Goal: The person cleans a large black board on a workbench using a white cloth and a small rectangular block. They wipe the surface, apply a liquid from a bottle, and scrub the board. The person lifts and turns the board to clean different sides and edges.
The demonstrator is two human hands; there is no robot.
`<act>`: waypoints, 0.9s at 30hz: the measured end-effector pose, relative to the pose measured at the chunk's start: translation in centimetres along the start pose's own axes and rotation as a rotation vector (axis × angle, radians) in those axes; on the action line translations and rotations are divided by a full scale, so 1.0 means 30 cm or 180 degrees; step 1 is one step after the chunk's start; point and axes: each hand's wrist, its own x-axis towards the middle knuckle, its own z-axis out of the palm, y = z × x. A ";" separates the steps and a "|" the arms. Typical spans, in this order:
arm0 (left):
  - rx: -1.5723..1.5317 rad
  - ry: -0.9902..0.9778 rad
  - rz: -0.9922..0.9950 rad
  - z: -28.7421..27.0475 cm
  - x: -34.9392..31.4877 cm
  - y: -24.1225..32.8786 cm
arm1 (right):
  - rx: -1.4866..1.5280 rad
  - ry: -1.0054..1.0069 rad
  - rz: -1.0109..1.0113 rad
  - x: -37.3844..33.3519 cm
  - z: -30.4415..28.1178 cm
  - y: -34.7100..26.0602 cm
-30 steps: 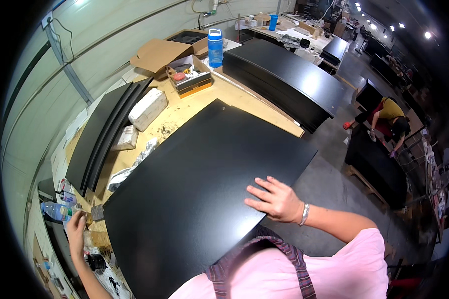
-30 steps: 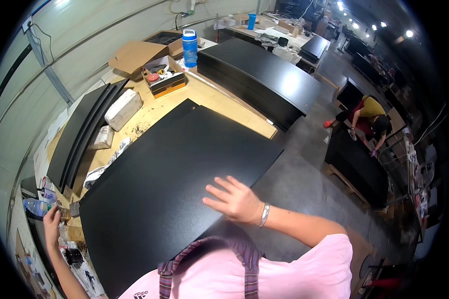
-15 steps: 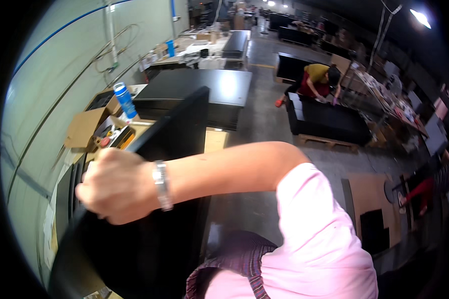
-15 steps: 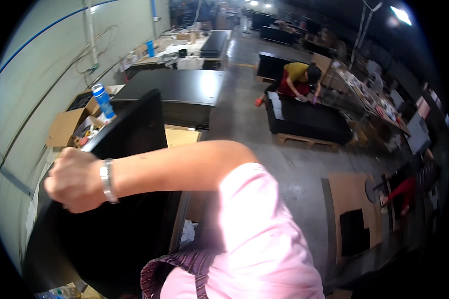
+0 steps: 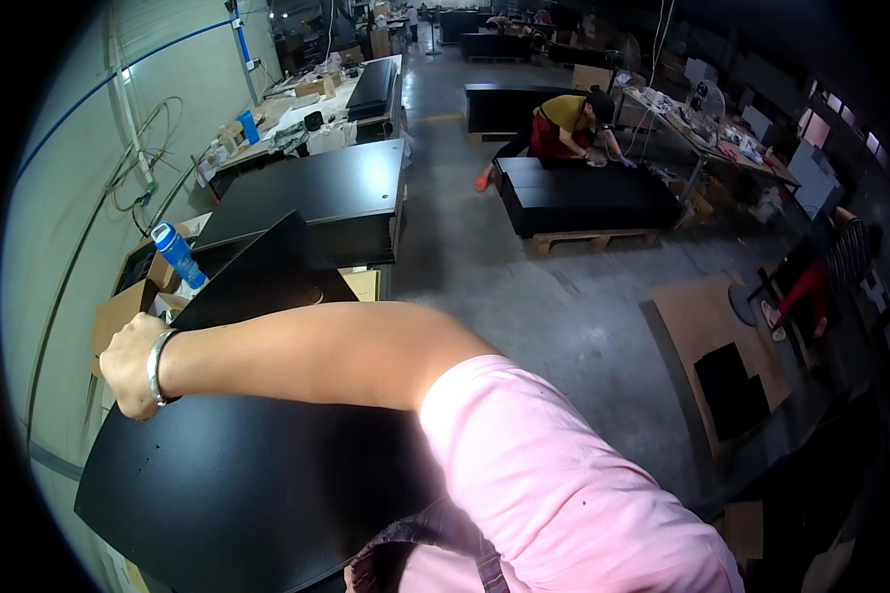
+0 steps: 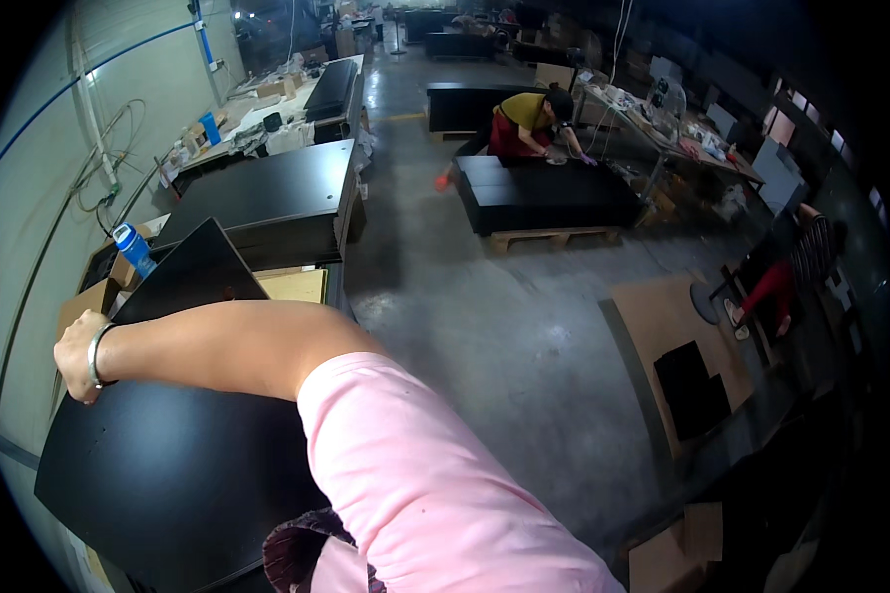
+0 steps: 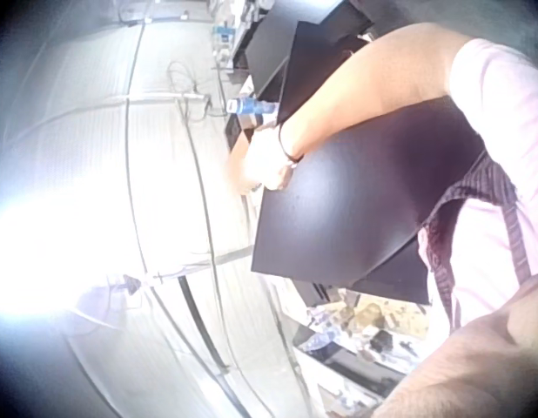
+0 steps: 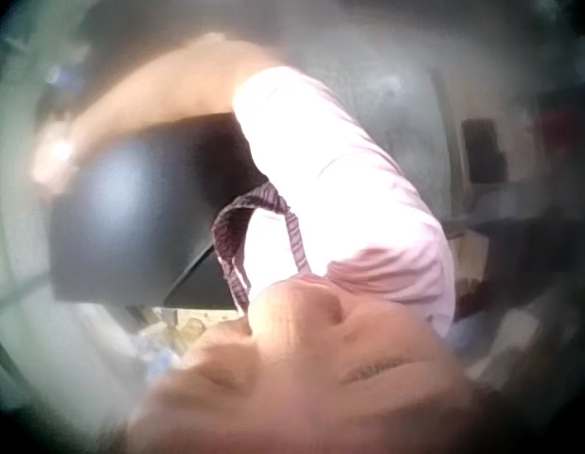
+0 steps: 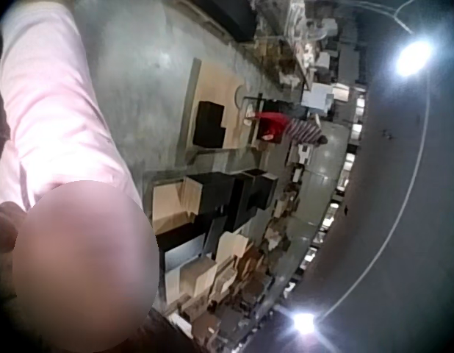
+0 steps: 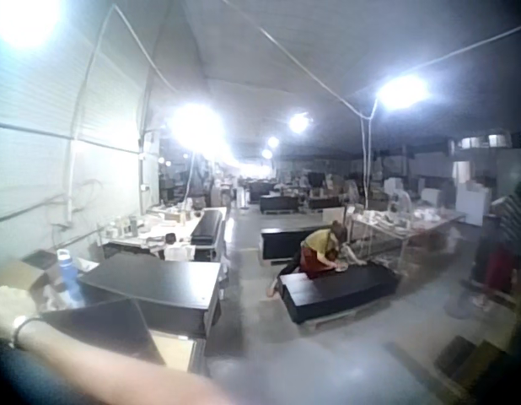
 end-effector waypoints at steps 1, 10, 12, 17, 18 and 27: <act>0.0012 -0.0082 -0.0035 0.016 -0.001 -0.009 | 0.0035 0.0081 0.0092 -0.010 0.001 0.026; -0.0089 -0.0847 -0.0015 0.148 0.113 -0.019 | 0.0491 0.0198 0.1312 -0.170 -0.002 0.555; -0.0058 -0.1028 0.0033 0.218 0.199 -0.002 | 0.0425 0.0094 0.1564 -0.215 0.000 0.754; -0.0072 -0.0682 -0.0085 0.620 0.377 0.170 | 0.0977 -0.0045 0.2215 -0.244 0.016 1.242; 0.0125 -0.0484 -0.0140 0.737 0.436 0.208 | 0.0887 0.0094 0.2246 -0.254 0.021 1.373; 0.0589 -0.0501 0.0115 1.178 1.022 0.413 | 0.1054 0.0565 0.2571 -0.123 0.050 2.180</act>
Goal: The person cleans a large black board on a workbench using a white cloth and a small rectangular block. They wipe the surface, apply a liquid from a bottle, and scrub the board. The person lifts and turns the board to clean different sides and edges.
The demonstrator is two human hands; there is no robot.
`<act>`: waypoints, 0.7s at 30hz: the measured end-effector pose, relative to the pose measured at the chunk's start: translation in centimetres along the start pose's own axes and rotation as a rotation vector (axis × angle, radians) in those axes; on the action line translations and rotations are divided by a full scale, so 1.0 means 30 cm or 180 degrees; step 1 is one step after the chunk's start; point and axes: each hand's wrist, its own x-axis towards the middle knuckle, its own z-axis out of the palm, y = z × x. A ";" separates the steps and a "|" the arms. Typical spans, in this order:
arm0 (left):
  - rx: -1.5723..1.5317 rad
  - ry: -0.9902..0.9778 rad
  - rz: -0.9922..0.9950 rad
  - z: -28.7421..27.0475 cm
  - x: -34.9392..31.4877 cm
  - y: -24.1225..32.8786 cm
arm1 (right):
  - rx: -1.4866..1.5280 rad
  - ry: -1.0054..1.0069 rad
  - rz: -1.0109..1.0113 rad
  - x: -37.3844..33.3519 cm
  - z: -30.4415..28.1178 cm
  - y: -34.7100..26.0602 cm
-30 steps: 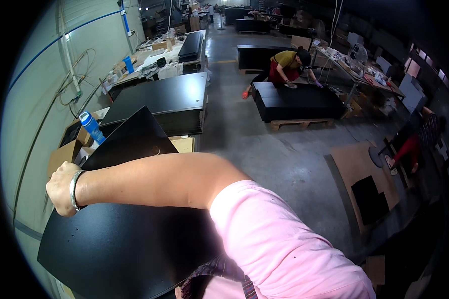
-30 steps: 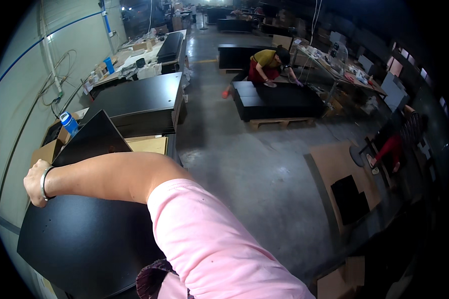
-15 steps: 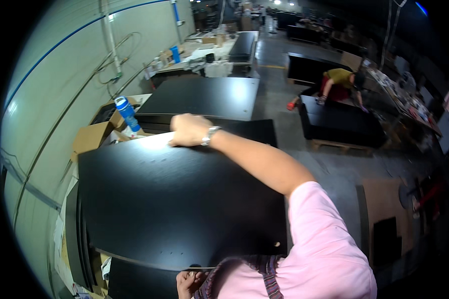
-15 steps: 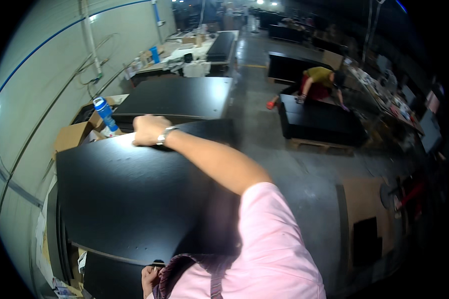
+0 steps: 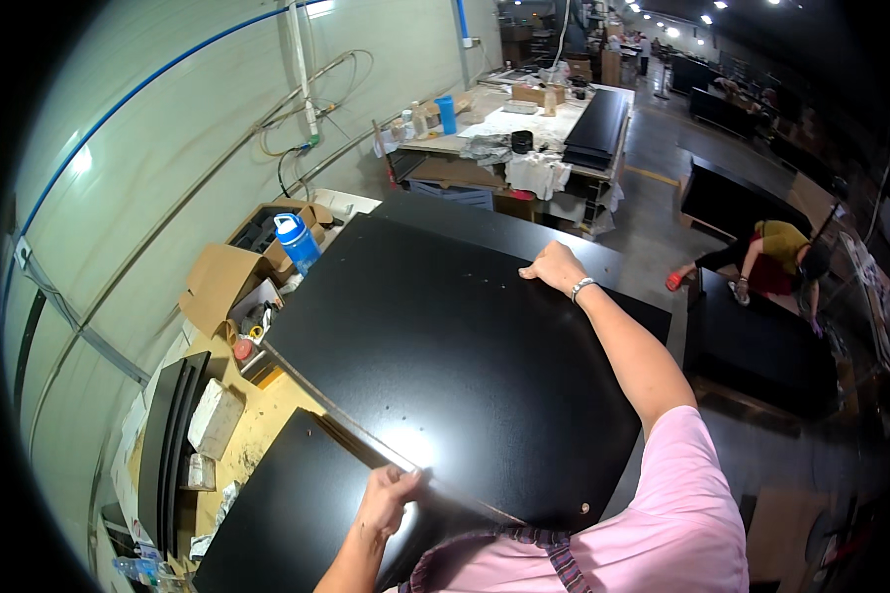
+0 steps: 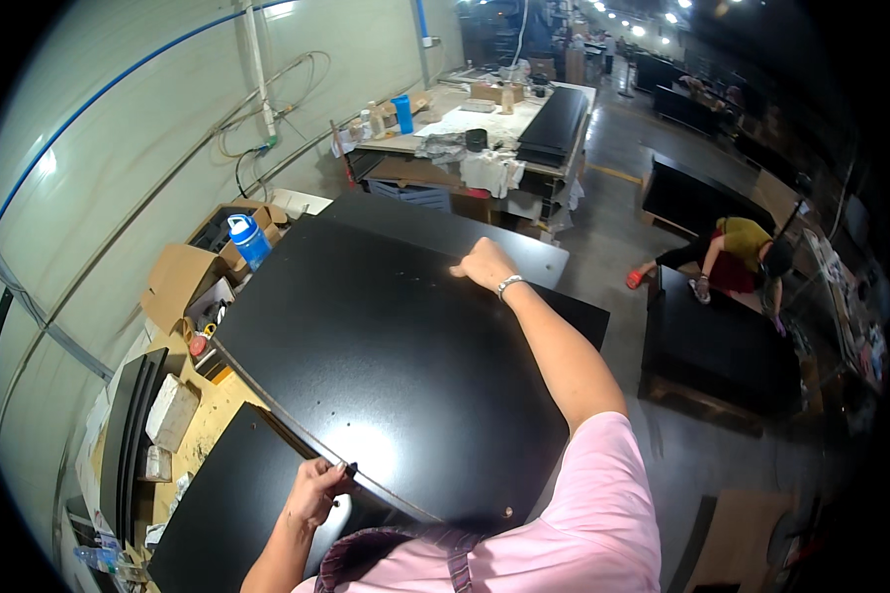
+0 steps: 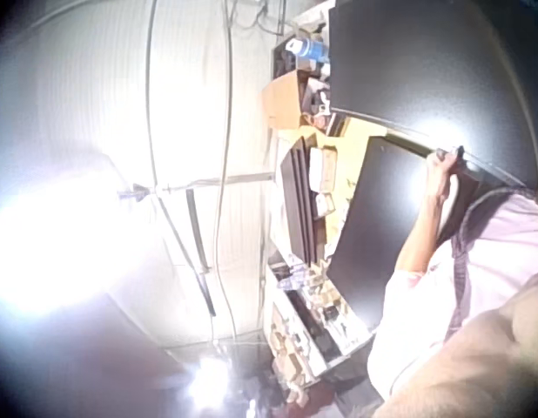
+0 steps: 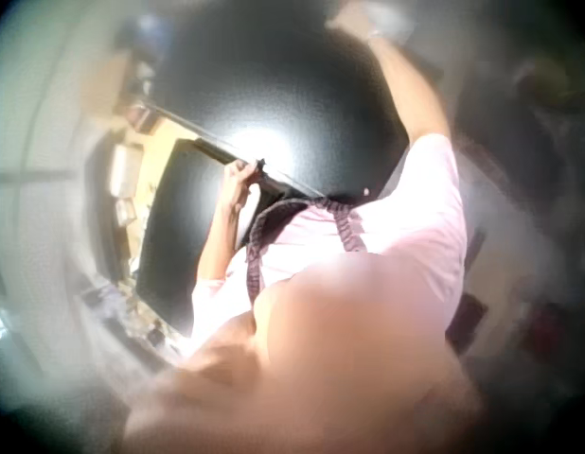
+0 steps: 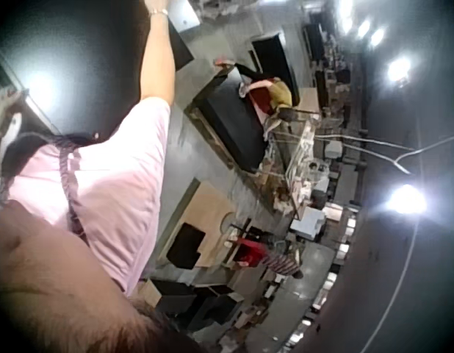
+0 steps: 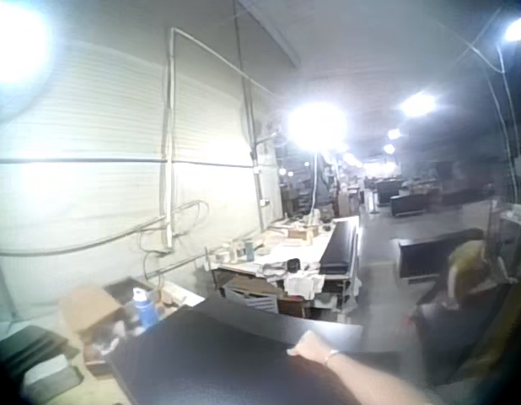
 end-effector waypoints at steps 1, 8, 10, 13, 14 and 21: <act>0.0087 0.0183 -0.0081 0.013 0.057 0.021 | -0.0018 -0.0015 0.0083 0.067 0.009 0.019; 0.0123 0.0281 0.0185 0.106 0.328 0.185 | 0.0035 0.0047 0.0152 0.419 0.107 0.185; 0.0264 0.0266 0.0120 0.105 0.390 0.204 | -0.0050 0.0328 0.0076 0.467 0.127 0.218; 0.0527 0.0358 0.0023 0.089 0.461 0.219 | 0.0000 0.0019 0.0283 0.511 0.121 0.196; 0.0583 0.0373 -0.0022 0.084 0.470 0.226 | -0.0019 -0.0128 0.0367 0.522 0.121 0.182; 0.1158 0.0350 -0.0201 0.091 0.608 0.256 | -0.0958 0.0495 -0.0508 0.536 0.063 0.170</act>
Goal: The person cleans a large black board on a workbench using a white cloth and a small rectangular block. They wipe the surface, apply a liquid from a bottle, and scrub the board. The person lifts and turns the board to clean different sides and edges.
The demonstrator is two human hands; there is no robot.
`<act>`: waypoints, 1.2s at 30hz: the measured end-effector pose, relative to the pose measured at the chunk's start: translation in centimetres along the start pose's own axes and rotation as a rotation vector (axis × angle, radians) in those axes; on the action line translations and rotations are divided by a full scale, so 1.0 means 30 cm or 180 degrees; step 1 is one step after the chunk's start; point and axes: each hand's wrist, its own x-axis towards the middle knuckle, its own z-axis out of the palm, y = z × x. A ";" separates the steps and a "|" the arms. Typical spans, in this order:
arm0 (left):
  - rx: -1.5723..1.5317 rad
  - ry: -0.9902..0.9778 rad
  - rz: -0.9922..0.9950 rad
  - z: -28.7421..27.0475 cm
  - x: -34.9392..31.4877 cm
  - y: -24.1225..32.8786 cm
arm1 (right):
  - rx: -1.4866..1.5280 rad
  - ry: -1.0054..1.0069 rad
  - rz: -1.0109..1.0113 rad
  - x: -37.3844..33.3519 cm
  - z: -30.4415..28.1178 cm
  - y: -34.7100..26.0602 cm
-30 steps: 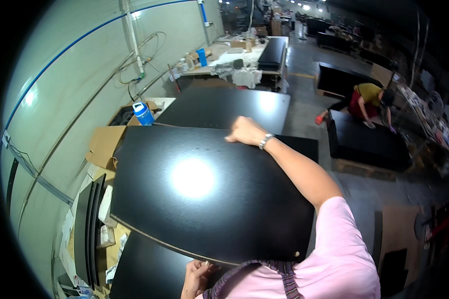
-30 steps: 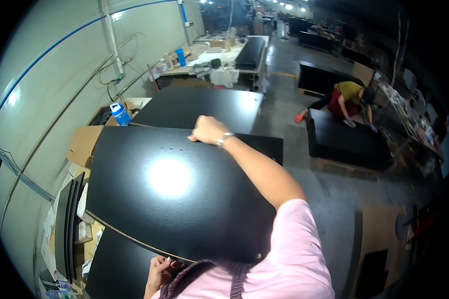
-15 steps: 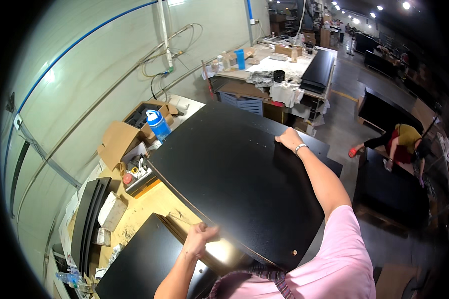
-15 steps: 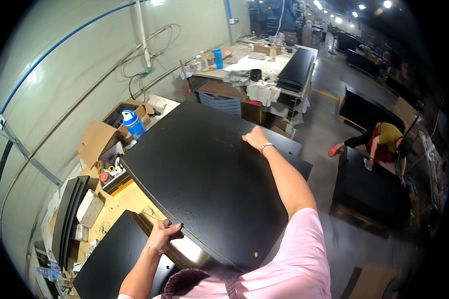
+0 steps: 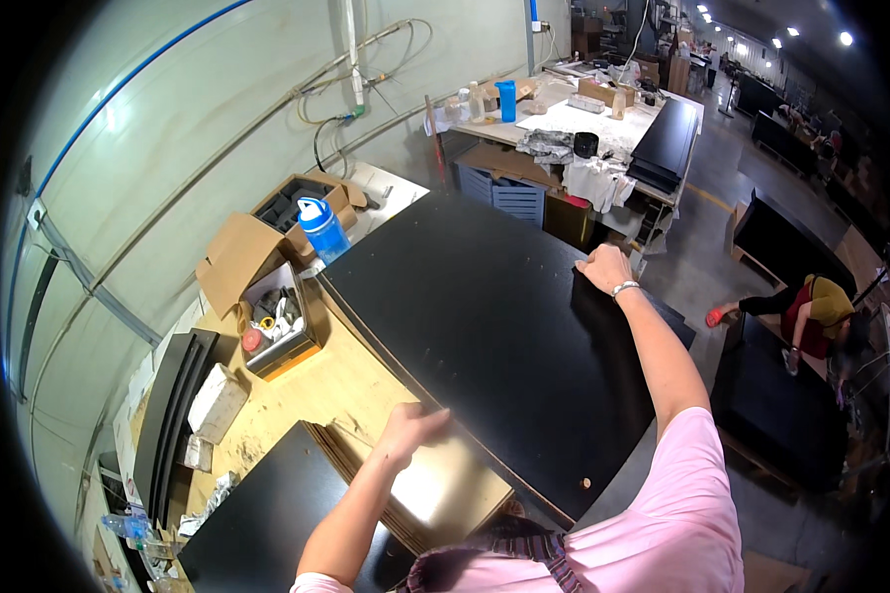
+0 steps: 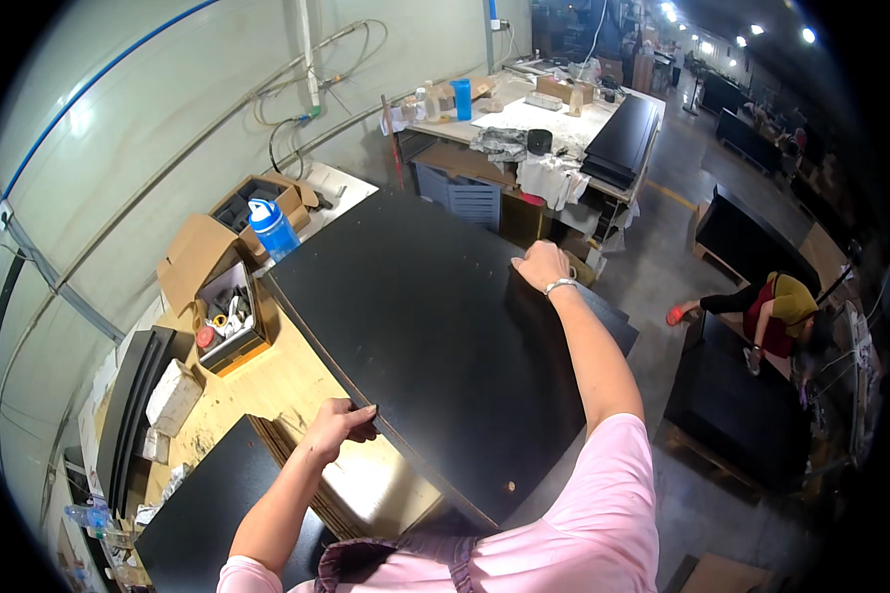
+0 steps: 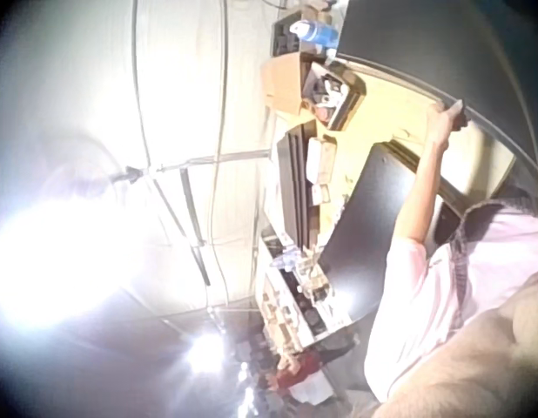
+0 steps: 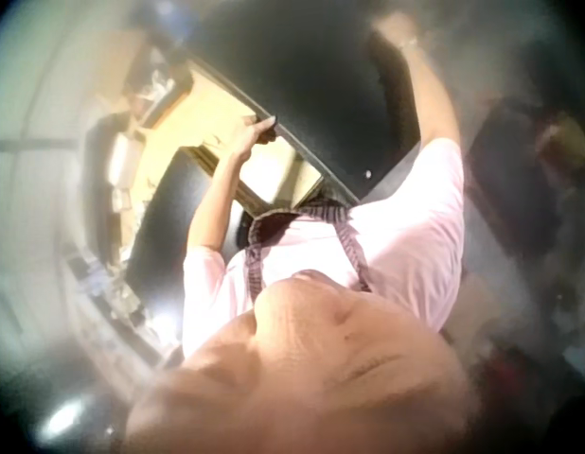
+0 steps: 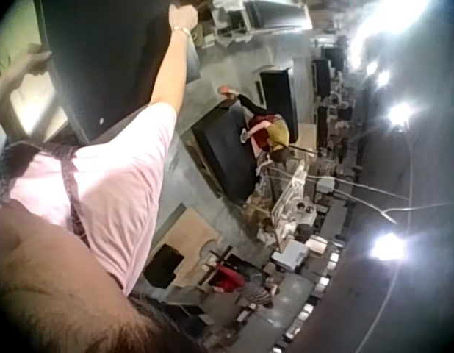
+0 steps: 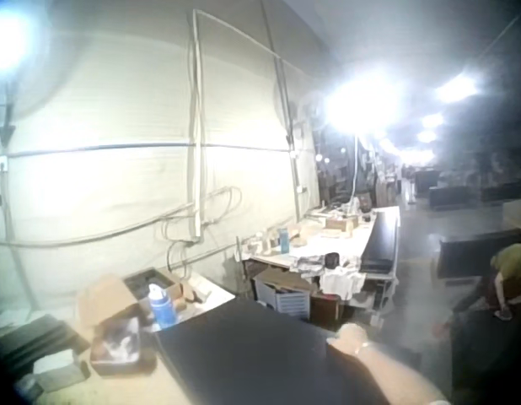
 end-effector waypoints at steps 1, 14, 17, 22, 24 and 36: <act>0.0152 0.0037 -0.0004 0.005 0.003 0.000 | -0.0329 0.0221 -0.0310 -0.018 -0.010 -0.003; 0.1993 0.0488 0.0297 0.102 0.085 0.092 | -0.0294 -0.0479 0.0806 0.092 0.109 0.166; 0.1767 0.0553 0.0285 0.120 0.086 0.097 | -0.0235 -0.0569 0.0920 0.108 0.104 0.159; 0.0973 0.0381 0.0424 0.121 0.081 0.031 | -0.0370 -0.0657 0.0985 0.099 0.092 0.131; 0.0346 0.0180 0.0518 0.115 0.058 -0.012 | -0.0395 -0.0696 0.0970 0.100 0.095 0.144; -0.0590 0.1570 0.0643 -0.181 -0.355 -0.293 | 0.0189 0.0254 -0.0741 -0.057 0.076 0.038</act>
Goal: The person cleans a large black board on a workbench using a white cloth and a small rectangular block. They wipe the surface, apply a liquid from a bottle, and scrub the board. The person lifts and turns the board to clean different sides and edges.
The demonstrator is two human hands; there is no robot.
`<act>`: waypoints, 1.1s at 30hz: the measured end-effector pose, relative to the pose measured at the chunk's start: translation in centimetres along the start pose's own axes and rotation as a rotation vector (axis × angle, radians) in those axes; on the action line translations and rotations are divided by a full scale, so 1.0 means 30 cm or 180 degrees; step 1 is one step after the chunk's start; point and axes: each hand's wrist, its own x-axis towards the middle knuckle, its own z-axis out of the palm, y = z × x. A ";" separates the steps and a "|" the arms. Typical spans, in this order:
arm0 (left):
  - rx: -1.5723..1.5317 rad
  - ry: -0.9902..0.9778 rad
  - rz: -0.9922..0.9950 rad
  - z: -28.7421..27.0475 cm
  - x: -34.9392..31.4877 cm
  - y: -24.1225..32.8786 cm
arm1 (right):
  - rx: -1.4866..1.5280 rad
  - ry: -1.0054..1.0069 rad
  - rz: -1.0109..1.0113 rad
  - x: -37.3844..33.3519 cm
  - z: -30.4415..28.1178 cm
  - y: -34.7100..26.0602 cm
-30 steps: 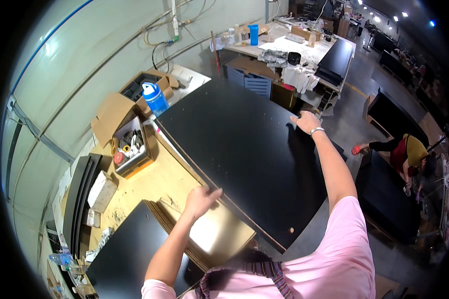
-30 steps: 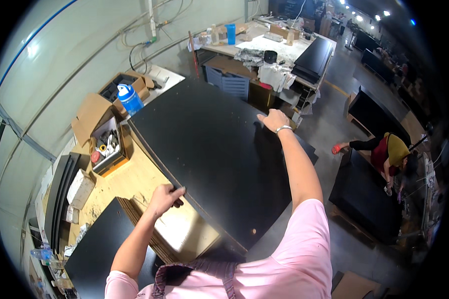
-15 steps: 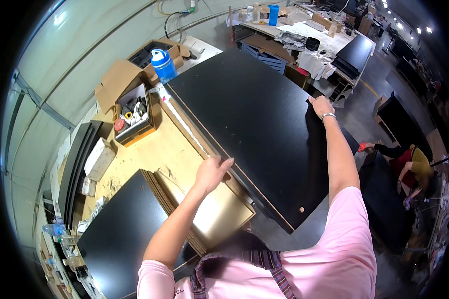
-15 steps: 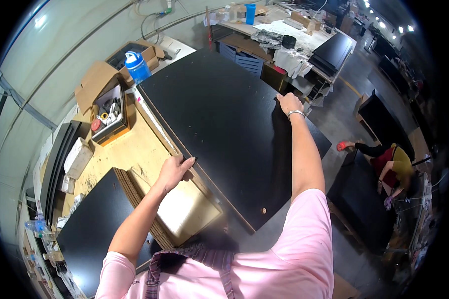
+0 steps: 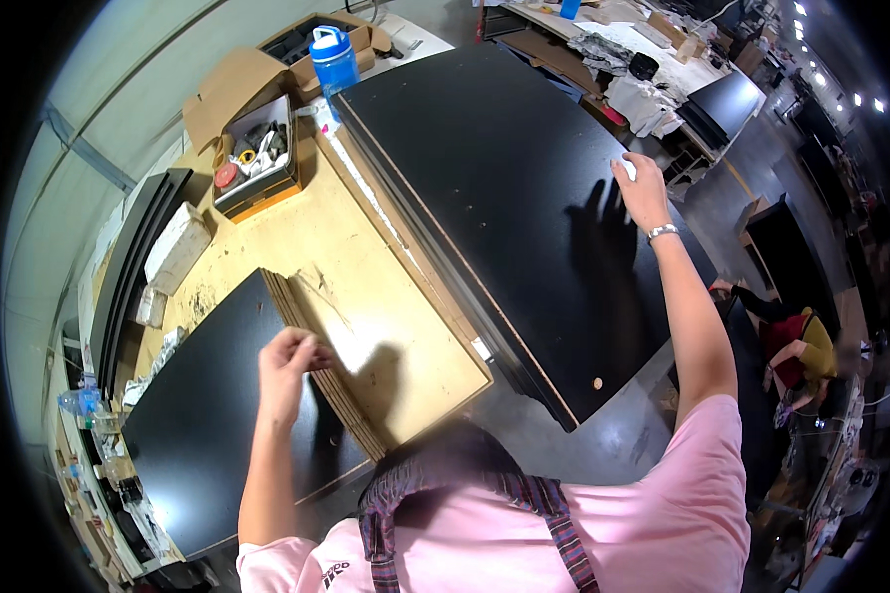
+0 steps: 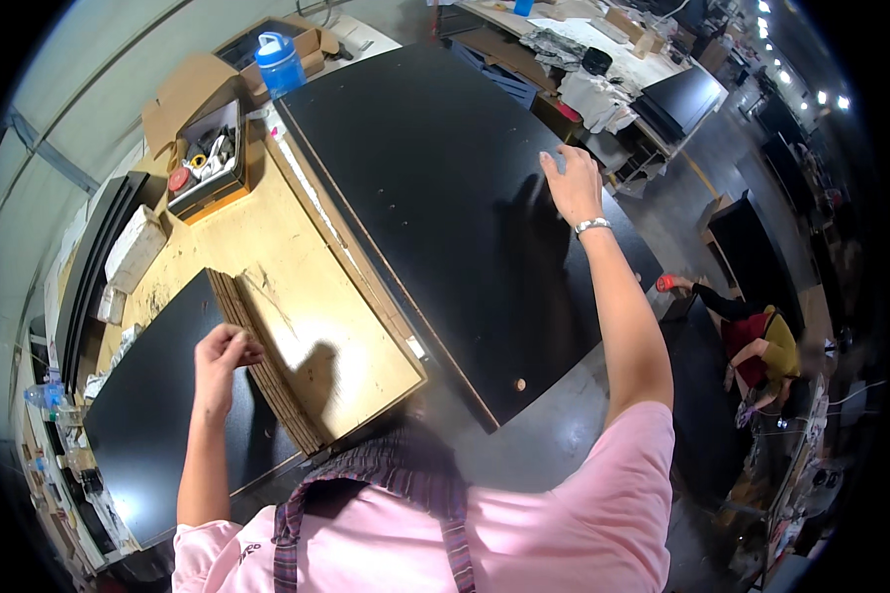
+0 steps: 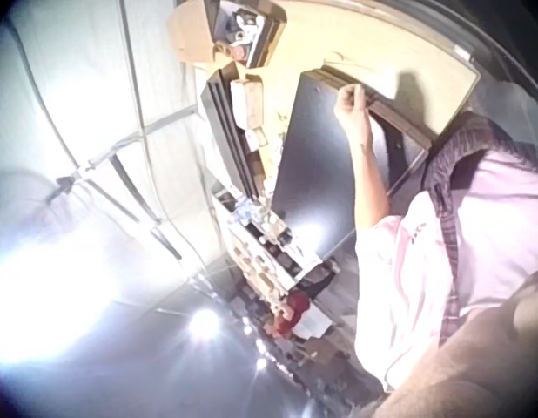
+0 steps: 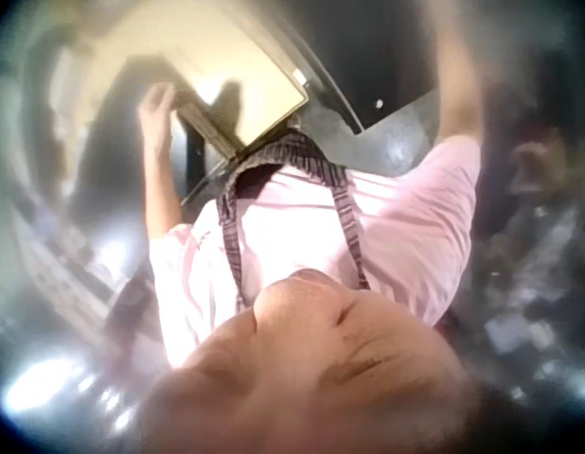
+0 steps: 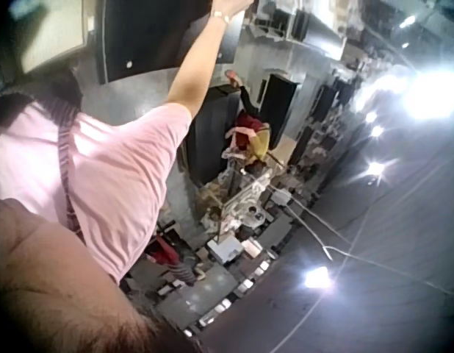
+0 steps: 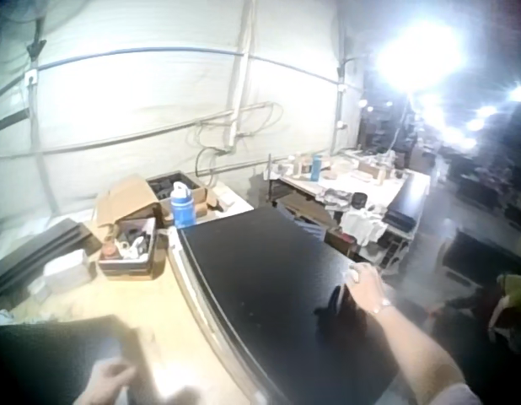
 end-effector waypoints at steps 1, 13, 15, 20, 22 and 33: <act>0.0017 0.0204 0.0042 -0.052 -0.022 -0.021 | 0.0068 -0.0076 -0.0134 -0.020 -0.009 -0.029; -0.0201 0.1529 -0.0209 -0.514 -0.329 -0.189 | 0.0313 -0.0792 -0.0465 -0.260 -0.123 -0.075; -0.0131 0.1889 -0.0217 -0.632 -0.385 -0.239 | 0.0175 -0.0798 -0.0477 -0.323 -0.149 -0.076; -0.0278 0.3135 0.0038 -1.081 -0.566 -0.281 | 0.0234 -0.0206 -0.0805 -0.538 -0.208 -0.364; -0.0056 0.3393 0.0106 -1.283 -0.624 -0.338 | 0.0496 -0.0155 -0.0938 -0.644 -0.216 -0.567; 0.3403 0.2653 -0.0568 -1.875 -0.193 -0.477 | 0.0693 -0.1728 -0.1686 -1.260 -0.089 -1.159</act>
